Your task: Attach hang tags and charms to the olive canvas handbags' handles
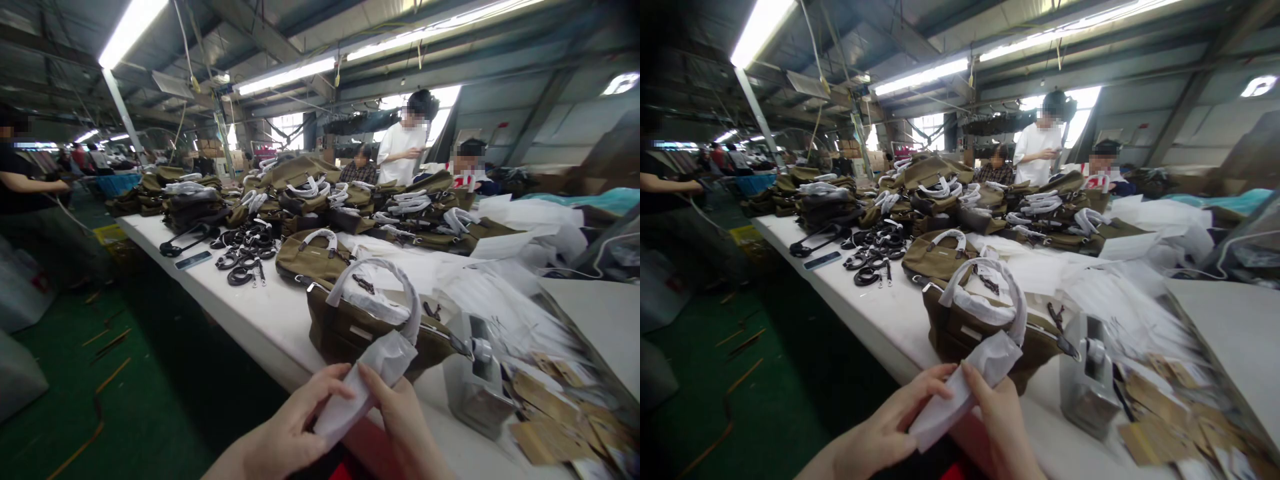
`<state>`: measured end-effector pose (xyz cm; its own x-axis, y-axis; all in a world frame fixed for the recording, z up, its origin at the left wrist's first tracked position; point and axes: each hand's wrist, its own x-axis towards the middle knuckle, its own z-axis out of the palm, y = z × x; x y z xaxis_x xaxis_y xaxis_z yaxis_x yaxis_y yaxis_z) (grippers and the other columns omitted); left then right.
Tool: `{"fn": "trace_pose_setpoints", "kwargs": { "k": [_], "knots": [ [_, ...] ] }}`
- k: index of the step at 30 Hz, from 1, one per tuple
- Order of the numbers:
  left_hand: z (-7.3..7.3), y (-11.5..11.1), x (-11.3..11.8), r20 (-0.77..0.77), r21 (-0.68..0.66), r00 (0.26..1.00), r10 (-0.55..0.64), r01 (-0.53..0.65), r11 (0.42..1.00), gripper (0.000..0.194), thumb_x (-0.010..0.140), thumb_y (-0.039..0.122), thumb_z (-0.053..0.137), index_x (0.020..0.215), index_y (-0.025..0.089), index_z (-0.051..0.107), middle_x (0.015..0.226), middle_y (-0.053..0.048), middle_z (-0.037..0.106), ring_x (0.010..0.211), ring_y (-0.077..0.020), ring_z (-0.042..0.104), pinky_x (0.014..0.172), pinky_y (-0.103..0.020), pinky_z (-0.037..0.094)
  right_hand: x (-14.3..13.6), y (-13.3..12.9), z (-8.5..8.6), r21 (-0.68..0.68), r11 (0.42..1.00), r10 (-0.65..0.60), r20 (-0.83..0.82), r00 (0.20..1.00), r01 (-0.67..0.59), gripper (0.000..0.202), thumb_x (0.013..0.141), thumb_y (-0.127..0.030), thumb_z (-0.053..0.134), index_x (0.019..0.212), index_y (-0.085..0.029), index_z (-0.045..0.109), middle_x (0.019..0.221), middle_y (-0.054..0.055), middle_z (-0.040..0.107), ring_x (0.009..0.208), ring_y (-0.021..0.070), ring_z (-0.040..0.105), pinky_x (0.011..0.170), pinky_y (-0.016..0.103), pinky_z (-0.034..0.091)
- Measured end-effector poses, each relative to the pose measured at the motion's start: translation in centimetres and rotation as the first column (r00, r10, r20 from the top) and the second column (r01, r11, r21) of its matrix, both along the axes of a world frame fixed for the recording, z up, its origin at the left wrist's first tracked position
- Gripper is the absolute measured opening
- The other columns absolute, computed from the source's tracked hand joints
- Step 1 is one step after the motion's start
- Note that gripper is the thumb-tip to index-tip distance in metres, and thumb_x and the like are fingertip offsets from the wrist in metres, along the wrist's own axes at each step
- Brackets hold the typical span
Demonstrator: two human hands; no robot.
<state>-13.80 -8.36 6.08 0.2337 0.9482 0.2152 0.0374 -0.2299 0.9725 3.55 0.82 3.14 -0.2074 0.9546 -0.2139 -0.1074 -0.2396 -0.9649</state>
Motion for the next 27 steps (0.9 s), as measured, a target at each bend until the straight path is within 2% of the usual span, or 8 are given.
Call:
{"fn": "trace_pose_setpoints", "kwargs": {
  "k": [3,8,12,15,17,19,23,27],
  "knots": [
    [0.1,0.6,-0.1,0.142,-0.219,0.989,0.049,-0.017,0.976,0.065,0.086,0.057,0.054,0.136,0.017,0.048,0.134,-0.015,0.058,0.122,-0.0305,0.057,0.099,-0.045,0.047,0.1,0.3,-0.3,0.057,0.998,0.033,0.086,0.996,-0.038,0.041,0.066,-0.051,0.079,0.075,-0.012,0.073,0.070,0.007,0.073,0.066,0.0223,0.063,0.061,0.031,0.049],
    [-1.7,1.8,1.9,-0.021,-0.551,0.999,0.045,-0.049,0.833,0.059,0.075,0.066,0.064,0.097,0.011,0.063,0.078,-0.008,0.070,0.067,-0.0209,0.066,0.062,-0.031,0.053,0.3,-0.6,0.9,0.127,0.989,0.051,0.156,0.987,-0.071,0.043,0.068,-0.058,0.073,0.068,-0.015,0.070,0.063,0.005,0.070,0.058,0.0199,0.060,0.055,0.029,0.047],
    [-2.8,1.7,2.6,0.069,-0.613,0.995,0.065,-0.009,0.790,0.064,0.069,0.070,0.067,0.095,0.013,0.059,0.067,-0.003,0.067,0.051,-0.0128,0.059,0.050,-0.023,0.046,4.7,-1.1,2.3,0.186,0.944,0.163,0.451,0.877,-0.271,0.053,0.076,-0.067,0.057,0.067,-0.017,0.071,0.063,0.007,0.071,0.057,0.0217,0.063,0.055,0.030,0.046],
    [-3.7,1.6,2.2,0.062,-0.631,0.996,0.062,-0.009,0.776,0.067,0.065,0.074,0.068,0.093,0.014,0.057,0.066,-0.003,0.067,0.050,-0.0122,0.058,0.049,-0.022,0.044,10.6,0.3,3.0,0.336,0.941,-0.194,0.635,0.748,-0.041,0.054,0.076,-0.071,0.052,0.072,-0.021,0.072,0.071,0.008,0.073,0.067,0.0255,0.067,0.064,0.033,0.048],
    [-4.4,1.7,2.0,0.075,-0.637,0.996,0.047,0.011,0.771,0.070,0.064,0.075,0.068,0.095,0.014,0.056,0.068,-0.004,0.068,0.052,-0.0122,0.058,0.051,-0.023,0.044,14.7,2.1,3.0,0.530,0.825,-0.544,0.649,0.532,0.197,0.051,0.074,-0.068,0.052,0.088,-0.023,0.073,0.082,0.009,0.074,0.078,0.0288,0.067,0.071,0.037,0.047],
    [-5.2,1.9,1.9,0.082,-0.619,0.996,0.018,0.037,0.785,0.072,0.063,0.076,0.068,0.096,0.013,0.057,0.070,-0.005,0.069,0.055,-0.0126,0.058,0.054,-0.023,0.044,17.9,4.1,2.6,0.612,0.758,-0.646,0.660,0.382,0.226,0.054,0.072,-0.066,0.051,0.094,-0.022,0.072,0.093,0.013,0.073,0.088,0.0326,0.065,0.080,0.043,0.045],
    [-6.1,2.4,2.0,0.076,-0.516,0.995,-0.059,0.090,0.852,0.077,0.059,0.077,0.071,0.095,0.010,0.062,0.075,-0.007,0.068,0.064,-0.0145,0.058,0.057,-0.023,0.039,20.3,6.8,1.0,0.491,0.865,-0.469,0.715,0.519,0.105,0.052,0.071,-0.066,0.048,0.070,-0.020,0.074,0.087,0.013,0.074,0.091,0.0340,0.065,0.082,0.043,0.045],
    [-5.8,2.7,2.3,0.069,-0.476,0.996,-0.048,0.075,0.876,0.079,0.056,0.078,0.072,0.095,0.010,0.065,0.081,-0.007,0.065,0.069,-0.0154,0.055,0.061,-0.025,0.038,19.5,6.9,0.0,0.467,0.874,-0.450,0.672,0.588,0.135,0.048,0.070,-0.066,0.057,0.064,-0.021,0.075,0.070,0.008,0.074,0.073,0.0301,0.068,0.069,0.038,0.047]
  ]
}}
